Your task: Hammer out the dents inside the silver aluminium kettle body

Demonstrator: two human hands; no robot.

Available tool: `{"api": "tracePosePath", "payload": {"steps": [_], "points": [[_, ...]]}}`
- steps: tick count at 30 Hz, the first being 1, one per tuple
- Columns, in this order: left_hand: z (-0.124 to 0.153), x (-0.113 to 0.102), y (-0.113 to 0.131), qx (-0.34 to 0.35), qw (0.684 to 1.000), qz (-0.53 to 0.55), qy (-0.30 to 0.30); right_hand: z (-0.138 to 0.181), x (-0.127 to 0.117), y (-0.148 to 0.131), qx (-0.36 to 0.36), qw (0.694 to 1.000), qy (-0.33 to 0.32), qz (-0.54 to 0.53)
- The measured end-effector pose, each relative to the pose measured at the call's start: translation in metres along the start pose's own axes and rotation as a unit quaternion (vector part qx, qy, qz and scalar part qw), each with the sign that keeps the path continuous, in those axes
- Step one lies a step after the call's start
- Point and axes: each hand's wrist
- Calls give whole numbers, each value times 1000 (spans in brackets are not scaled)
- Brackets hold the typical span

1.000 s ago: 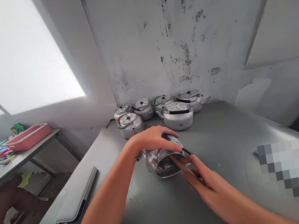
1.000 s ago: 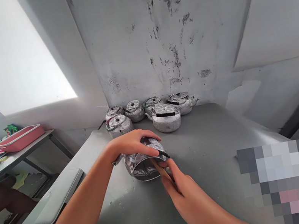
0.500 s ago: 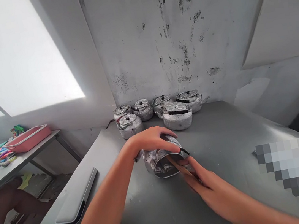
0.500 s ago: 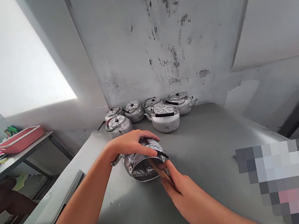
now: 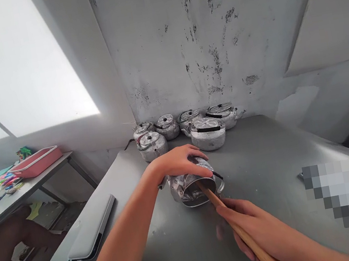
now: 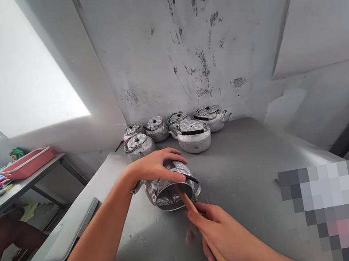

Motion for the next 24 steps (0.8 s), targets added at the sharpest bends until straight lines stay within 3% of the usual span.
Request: {"api": "tracePosePath", "payload": {"steps": [4,11,24], "points": [[0,1,1,-2,1000,-9,-11,3,1,-4,34,999,18,28],[1,-2,1,-4,1000,11,-18,6,4,-1,-19,998,50,34],[-1,-2,-3,4,999,36,-18,6,4,2,-31,996,76,37]]}}
Point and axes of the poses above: each hand's wrist, its own z-axis away from the middle knuckle, its own x-axis out of the palm, y = z × x, and after that the axes turned 6 degrees about x, right-handed
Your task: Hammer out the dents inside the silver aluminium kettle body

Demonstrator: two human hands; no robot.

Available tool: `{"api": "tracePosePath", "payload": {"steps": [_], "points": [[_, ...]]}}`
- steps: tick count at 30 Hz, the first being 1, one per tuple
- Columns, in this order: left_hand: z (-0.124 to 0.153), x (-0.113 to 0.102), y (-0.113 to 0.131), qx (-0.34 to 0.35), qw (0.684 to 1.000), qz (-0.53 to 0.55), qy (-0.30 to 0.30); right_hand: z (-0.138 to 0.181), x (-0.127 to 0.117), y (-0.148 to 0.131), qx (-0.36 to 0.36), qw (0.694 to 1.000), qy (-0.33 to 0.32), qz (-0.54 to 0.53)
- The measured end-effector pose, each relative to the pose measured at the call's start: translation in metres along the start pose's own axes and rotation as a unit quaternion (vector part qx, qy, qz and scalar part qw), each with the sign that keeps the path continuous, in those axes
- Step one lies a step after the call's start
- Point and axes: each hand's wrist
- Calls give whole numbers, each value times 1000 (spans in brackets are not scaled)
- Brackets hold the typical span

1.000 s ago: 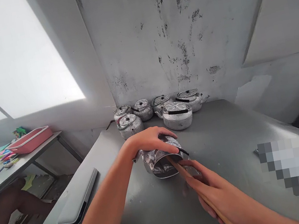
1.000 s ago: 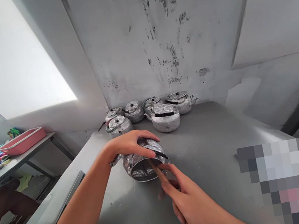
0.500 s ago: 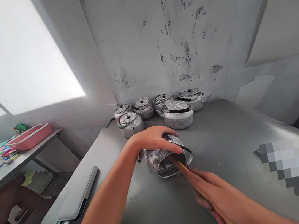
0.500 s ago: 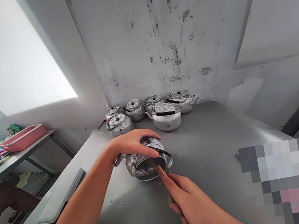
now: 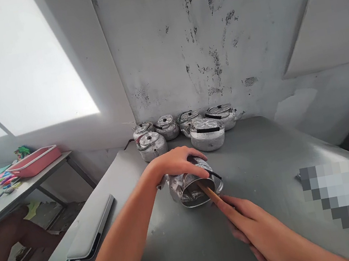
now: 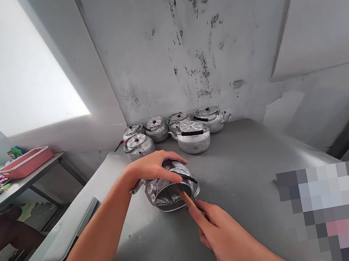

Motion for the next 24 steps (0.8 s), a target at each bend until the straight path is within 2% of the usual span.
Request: {"api": "tracePosePath", "payload": {"steps": [5,24], "points": [[0,0,0,-2,1000,7,1,-3,-1,2,-4,1000,-22,22],[1,-1,-1,1,1000,3,-4,-4,-2,4,7,1000,-15,25]]}}
Point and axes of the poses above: each hand's wrist, its own z-axis away from the middle knuckle, its own x-axis out of the palm, y = z × x, and after that the axes turned 6 degrees about x, right-handed
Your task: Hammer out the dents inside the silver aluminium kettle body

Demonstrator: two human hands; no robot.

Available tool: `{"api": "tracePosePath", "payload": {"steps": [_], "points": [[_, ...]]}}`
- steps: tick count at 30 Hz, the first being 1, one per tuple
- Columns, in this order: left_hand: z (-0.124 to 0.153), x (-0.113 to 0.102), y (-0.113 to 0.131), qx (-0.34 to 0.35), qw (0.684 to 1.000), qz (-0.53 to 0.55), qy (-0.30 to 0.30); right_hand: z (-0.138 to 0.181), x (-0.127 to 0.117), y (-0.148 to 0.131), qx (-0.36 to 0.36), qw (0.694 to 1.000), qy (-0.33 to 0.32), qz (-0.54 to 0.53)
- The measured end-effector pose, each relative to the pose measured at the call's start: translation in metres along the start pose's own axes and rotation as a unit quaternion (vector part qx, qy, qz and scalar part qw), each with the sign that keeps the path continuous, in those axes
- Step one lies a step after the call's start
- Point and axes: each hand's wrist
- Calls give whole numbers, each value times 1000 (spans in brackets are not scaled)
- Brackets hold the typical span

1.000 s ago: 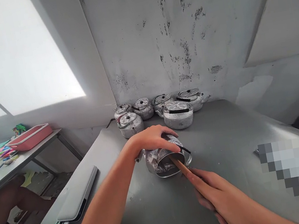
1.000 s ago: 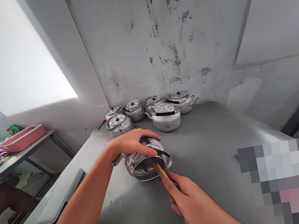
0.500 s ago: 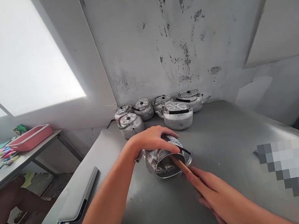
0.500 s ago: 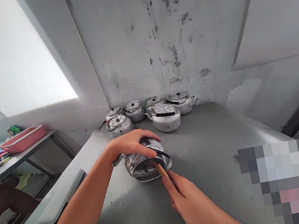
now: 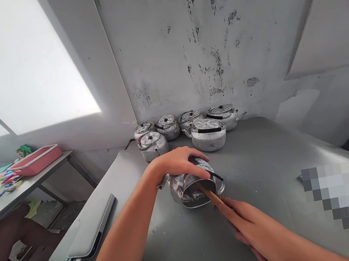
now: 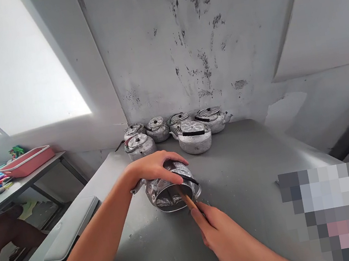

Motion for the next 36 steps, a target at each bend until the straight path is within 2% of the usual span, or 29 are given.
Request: {"api": "tracePosePath", "payload": {"steps": [9,14,17,19,22,24,29,36], "points": [[0,0,-1,-2,1000,4,-3,-1,-2,1,5,1000,1,6],[0,0,-2,7,1000,2,3,0,-7,-2,8,999,-9,44],[0,1,-2,5,1000,6,4,2,-12,-3,-56,992,35,107],[0,1,-3,5,1000,9,5,4,-15,-3,-102,976,78,175],[0,1,-2,7,1000,10,8,2,-16,0,-121,949,116,268],[0,1,-2,7,1000,6,8,-1,-15,4,-126,941,113,294],[-1,1,-1,1,1000,-1,4,-9,-13,10,-108,959,63,254],[0,1,-1,5,1000,6,7,-11,-18,12,-138,940,116,291]]}}
Point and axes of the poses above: each hand's wrist, its own z-axis away from the middle knuckle, its own x-axis out of the palm, y = z × x, and after that the axes turned 6 degrees about x, right-handed
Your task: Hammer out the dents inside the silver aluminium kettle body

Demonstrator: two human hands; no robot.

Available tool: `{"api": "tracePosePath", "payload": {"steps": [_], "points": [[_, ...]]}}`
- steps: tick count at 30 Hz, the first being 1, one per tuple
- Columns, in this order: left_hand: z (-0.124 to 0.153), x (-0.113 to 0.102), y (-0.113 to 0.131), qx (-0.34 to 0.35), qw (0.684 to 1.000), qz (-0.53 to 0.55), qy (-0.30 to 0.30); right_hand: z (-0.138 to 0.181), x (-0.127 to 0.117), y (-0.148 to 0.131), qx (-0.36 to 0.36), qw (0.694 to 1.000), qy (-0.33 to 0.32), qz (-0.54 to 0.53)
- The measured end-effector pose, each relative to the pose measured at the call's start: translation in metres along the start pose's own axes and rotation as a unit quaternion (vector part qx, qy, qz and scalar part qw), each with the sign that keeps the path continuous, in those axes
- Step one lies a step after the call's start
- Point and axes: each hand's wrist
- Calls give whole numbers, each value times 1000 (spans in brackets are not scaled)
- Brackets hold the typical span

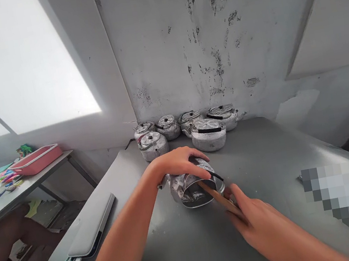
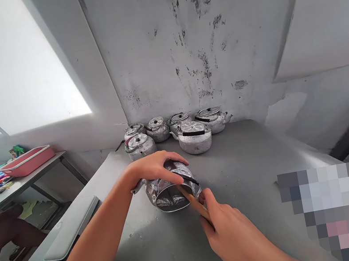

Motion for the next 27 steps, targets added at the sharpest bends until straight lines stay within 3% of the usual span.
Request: {"api": "tracePosePath", "payload": {"steps": [5,9,14,17,21,27], "points": [[0,0,0,0,1000,1,-3,0,-5,-6,9,995,-57,-75],[0,0,0,1,1000,6,-1,1,-13,-14,29,970,-155,-186],[0,0,1,2,1000,-1,-1,2,-14,-20,71,939,-210,-263],[0,0,0,3,1000,-4,-4,6,-10,-23,115,931,-200,-283],[-1,0,-1,5,1000,-2,-3,12,-3,-24,106,938,-150,-295],[0,-1,0,2,1000,-1,-5,12,2,-21,112,938,-150,-290]]}}
Point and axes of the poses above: each hand's wrist, its own z-axis away from the middle knuckle, its own x-axis out of the palm, y = z × x, and after that the axes turned 6 degrees about x, right-handed
